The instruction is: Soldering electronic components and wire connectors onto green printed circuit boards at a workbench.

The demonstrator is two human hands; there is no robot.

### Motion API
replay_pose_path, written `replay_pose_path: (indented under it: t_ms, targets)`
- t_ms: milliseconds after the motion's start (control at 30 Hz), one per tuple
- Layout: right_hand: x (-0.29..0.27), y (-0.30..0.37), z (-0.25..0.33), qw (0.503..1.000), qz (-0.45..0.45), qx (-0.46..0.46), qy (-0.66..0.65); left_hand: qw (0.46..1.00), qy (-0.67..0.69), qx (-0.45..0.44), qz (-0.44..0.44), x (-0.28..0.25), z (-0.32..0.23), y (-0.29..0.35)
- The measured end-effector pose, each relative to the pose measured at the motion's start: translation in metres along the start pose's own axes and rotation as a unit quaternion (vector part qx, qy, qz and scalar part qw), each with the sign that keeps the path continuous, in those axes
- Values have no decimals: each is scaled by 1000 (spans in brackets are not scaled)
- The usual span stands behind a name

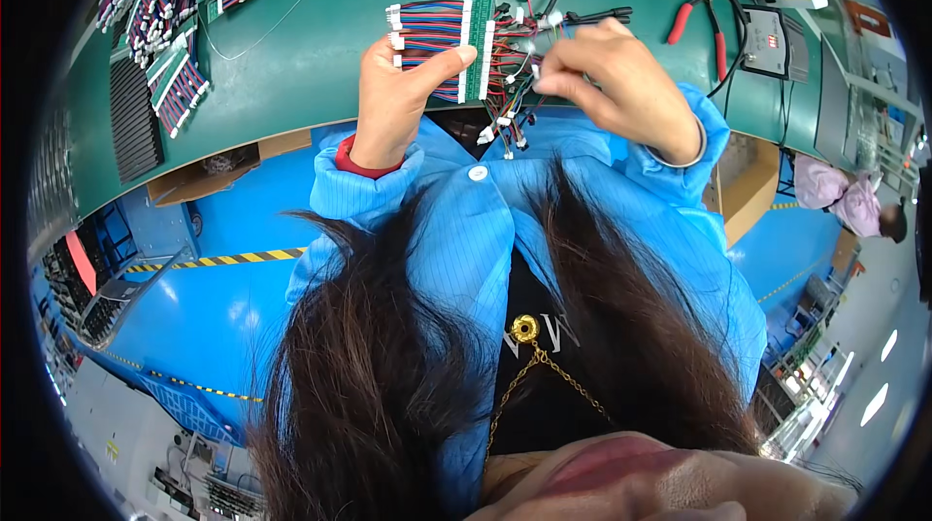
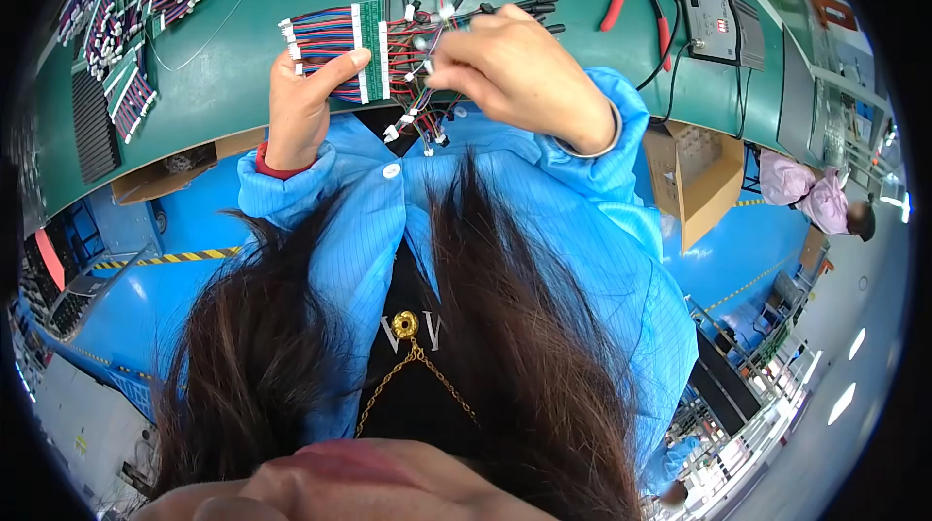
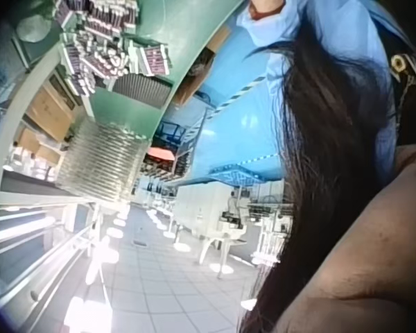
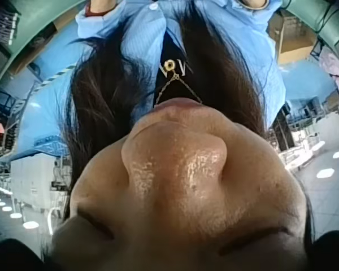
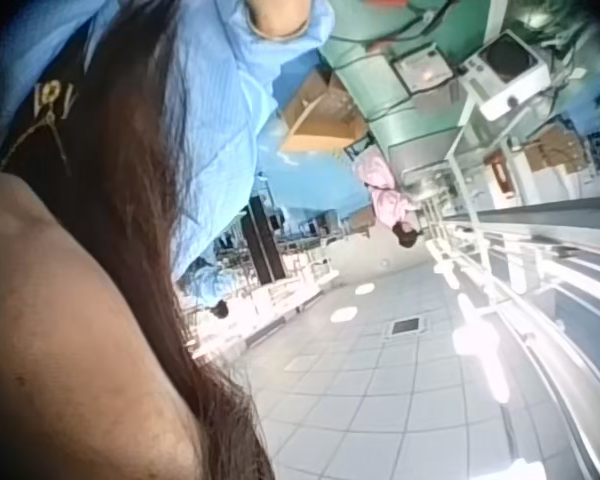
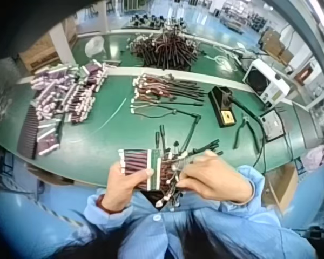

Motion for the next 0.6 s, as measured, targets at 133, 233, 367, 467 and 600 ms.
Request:
replay_pose_path:
  t_ms: [133, 233, 367, 467, 600]
  targets:
    - [-5, -11, 2, 976, -177, -3, -127, 999, 34, -25, 10, 2, 0, 1]
    - [-2, -16, 0, 968, -206, -47, -134, 998, 51, -29, 16, 5, -1, 1]
    - [3, -20, 0, 954, -241, -66, -164, 997, 68, -34, 27, 7, 2, 0]
    - [12, -22, -4, 938, -257, 5, -235, 996, 70, -33, 39, 6, 5, 0]
    - [20, -28, -11, 909, -245, 16, -337, 996, 73, -43, 35, 13, 4, 2]
Point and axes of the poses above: each hand's wrist, its own y-axis away from the middle knuckle, its own x-axis out of the palm, z = x × y, the point moved 4 cm from there along -y, towards the middle knuckle, and after that the axes turned 15 degrees about y, right-handed, at the moved point
